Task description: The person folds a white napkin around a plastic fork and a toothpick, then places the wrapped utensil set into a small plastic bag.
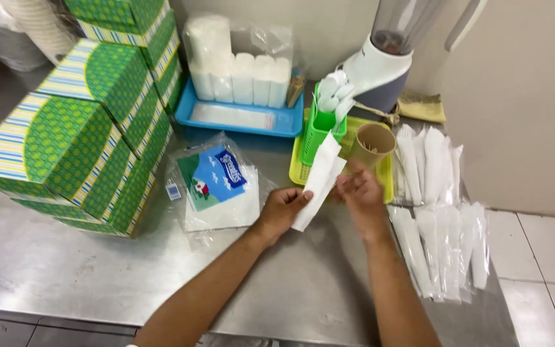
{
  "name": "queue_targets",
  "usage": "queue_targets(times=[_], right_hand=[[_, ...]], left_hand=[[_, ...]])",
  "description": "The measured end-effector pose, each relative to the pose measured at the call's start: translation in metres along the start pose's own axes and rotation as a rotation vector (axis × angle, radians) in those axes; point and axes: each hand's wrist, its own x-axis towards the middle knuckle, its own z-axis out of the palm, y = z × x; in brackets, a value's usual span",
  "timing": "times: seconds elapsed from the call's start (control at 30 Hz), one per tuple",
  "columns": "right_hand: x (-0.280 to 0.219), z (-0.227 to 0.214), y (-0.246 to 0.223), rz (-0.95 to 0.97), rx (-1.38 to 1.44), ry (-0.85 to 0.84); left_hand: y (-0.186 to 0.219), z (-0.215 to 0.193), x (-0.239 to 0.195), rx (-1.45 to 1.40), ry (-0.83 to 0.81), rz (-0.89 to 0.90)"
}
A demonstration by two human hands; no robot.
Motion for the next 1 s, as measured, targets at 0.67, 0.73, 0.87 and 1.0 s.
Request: queue_targets(times=[0.67, 0.73, 0.87, 1.0], right_hand=[[-0.034, 0.005, 0.040, 0.579, 0.569, -0.239], [-0.034, 0.005, 0.045, 0.558, 0.570, -0.247], [-0.035, 0.006, 0.048, 0.513, 0.593, -0.247], [-0.036, 0.009, 0.048, 0.518, 0.570, -0.222]], left_hand=[[0.001, -0.003, -0.026, -0.820, -0.460, -0.373], [-0.003, -0.003, -0.025, -0.824, -0.469, -0.361], [-0.006, -0.005, -0.022, -0.835, -0.399, -0.419], [-0.009, -0.004, -0.019, -0.829, -0.390, -0.378]])
